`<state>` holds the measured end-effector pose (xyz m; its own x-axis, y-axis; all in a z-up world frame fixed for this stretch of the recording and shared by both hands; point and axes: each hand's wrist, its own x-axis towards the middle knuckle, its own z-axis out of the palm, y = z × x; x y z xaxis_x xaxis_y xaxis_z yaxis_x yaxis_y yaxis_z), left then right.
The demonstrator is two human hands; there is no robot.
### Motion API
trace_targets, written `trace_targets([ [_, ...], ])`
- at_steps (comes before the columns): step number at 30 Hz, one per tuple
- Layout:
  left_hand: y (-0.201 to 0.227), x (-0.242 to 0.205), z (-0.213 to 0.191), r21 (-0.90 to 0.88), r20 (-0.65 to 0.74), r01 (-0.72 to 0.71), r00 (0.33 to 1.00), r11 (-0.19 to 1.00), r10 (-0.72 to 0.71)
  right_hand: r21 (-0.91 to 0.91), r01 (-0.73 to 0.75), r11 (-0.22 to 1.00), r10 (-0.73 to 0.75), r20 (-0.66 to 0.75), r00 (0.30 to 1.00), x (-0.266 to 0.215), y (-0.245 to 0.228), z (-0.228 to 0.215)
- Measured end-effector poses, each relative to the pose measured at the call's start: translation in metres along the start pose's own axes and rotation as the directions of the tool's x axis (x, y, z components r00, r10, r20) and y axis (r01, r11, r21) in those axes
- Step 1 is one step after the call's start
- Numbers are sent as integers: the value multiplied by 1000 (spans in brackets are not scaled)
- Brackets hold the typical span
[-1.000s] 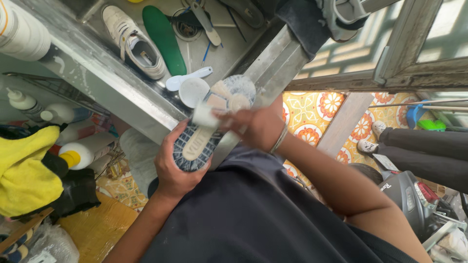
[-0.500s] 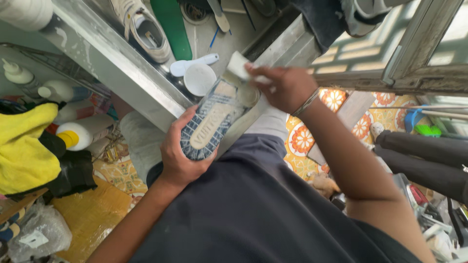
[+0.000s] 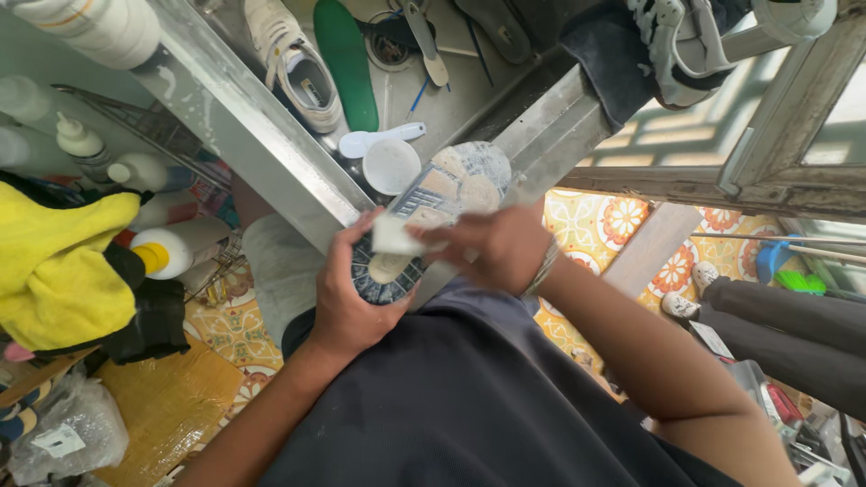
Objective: The person scrubs a white shoe insole with a brush and soapy water, then rinses it under a tap. They proceed to rinse the shoe itself and scrub the sole and upper parts with a brush, focusing on the treads and fabric. The person repeats the scrubbing process on different sections of the shoe.
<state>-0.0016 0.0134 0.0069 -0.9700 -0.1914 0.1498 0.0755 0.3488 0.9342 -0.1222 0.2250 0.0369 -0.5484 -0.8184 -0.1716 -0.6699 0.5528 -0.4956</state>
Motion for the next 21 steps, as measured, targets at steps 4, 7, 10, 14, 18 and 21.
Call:
trace_targets([
  [4, -3, 0, -1, -82, 23, 112, 994, 990, -111, 64, 19, 998, -9, -152, 988, 19, 40, -23],
  [7, -6, 2, 0, -34, -9, 87, 996, 996, -88, 101, 166, 981, -154, -116, 981, 20, 17, -14],
  [10, -4, -1, -3, -42, -13, -9, 1000, 999, 9, 22, 145, 989, -144, -26, 989, 13, -11, -10],
  [14, -4, 2, 0, -108, -18, 41, 999, 993, -43, -56, -8, 998, 7, -17, 1000, 27, 30, -46],
  [18, -5, 0, -1, -127, -1, 87, 996, 988, -88, 185, 155, 971, -156, -8, 988, 25, 0, -18],
  [21, -5, 2, -1, -93, -4, 58, 998, 994, -58, 141, 289, 947, -296, 27, 955, 18, -10, -19],
])
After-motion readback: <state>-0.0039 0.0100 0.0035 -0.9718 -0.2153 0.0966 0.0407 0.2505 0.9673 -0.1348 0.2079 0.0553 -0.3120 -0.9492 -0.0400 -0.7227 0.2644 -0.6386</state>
